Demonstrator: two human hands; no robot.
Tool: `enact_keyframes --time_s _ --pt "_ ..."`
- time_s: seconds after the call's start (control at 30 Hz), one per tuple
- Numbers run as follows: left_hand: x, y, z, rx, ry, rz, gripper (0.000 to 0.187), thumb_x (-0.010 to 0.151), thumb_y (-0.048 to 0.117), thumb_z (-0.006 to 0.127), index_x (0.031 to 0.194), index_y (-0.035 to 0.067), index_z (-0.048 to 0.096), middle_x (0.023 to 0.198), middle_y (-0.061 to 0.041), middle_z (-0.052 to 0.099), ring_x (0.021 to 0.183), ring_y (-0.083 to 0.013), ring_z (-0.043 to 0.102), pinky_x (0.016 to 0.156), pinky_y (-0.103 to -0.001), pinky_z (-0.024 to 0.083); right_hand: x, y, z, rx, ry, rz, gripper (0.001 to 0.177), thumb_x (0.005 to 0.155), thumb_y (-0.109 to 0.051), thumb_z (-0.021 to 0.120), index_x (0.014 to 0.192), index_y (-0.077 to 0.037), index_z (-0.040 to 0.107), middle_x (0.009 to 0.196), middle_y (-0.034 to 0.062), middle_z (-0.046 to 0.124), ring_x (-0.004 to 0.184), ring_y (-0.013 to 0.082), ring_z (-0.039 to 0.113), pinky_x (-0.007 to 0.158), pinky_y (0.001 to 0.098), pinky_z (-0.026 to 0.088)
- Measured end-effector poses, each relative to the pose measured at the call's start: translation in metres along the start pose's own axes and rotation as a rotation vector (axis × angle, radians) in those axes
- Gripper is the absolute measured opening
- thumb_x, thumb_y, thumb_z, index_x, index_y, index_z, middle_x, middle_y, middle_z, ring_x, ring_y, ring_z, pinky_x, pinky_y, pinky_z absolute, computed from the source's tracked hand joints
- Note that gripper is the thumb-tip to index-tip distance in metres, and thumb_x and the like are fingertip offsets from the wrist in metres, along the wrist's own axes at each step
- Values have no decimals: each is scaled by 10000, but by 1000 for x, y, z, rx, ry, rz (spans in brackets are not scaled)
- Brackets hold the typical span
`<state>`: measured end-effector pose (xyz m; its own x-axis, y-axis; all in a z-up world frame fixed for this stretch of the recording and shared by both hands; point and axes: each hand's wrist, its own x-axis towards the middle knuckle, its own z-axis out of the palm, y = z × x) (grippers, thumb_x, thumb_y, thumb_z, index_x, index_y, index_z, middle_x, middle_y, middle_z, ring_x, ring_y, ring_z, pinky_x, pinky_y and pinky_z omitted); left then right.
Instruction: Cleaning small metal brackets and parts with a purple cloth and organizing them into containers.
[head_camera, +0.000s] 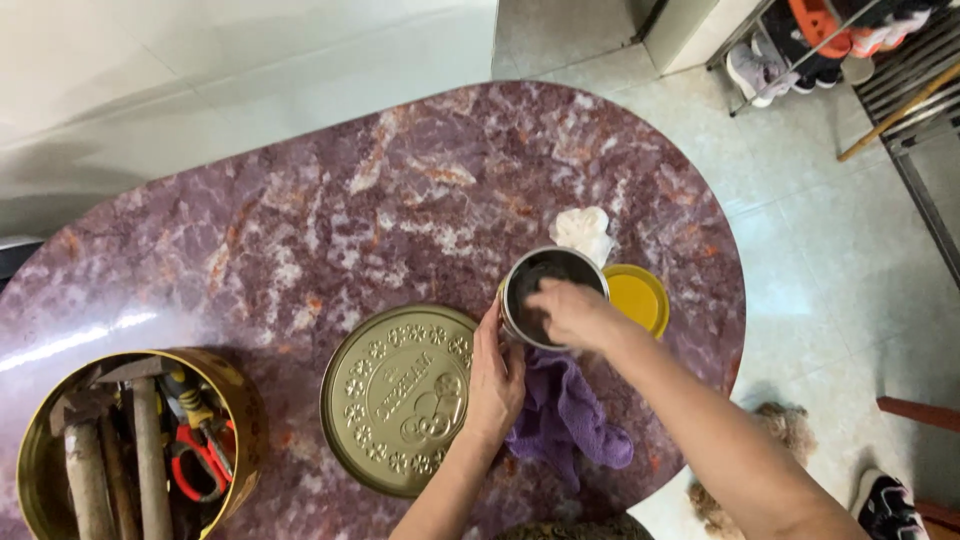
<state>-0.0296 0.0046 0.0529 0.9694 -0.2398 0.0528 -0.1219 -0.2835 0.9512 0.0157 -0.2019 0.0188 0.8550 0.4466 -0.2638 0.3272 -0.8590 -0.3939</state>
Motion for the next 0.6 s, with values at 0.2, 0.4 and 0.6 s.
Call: enact_keyframes --time_s 0.2,0.4,0.6 --pt "-5 17 -16 52 49 -10 502 998 55 602 1480 68 463 1473 -222 503 1332 -362 556 1054 -420 519 -25 -45 -94 648 103 646 68 972 -109 648 1001 -111 709 843 80 758 729 173 705 670 317 567" --pt "25 59 -17 367 37 326 706 872 242 779 1469 32 466 1421 -199 492 1275 -381 553 1062 -495 483 -46 -54 -99 1111 520 288 80 931 32 649 1001 -4 662 856 76 690 729 120 684 655 250 568" --pt "53 92 -49 99 5 130 504 857 11 711 1339 132 631 1407 -98 572 1242 -283 657 1007 -396 616 -48 -99 -159 1381 496 -1 103 954 6 687 1043 -35 655 879 100 730 723 144 716 675 279 614"
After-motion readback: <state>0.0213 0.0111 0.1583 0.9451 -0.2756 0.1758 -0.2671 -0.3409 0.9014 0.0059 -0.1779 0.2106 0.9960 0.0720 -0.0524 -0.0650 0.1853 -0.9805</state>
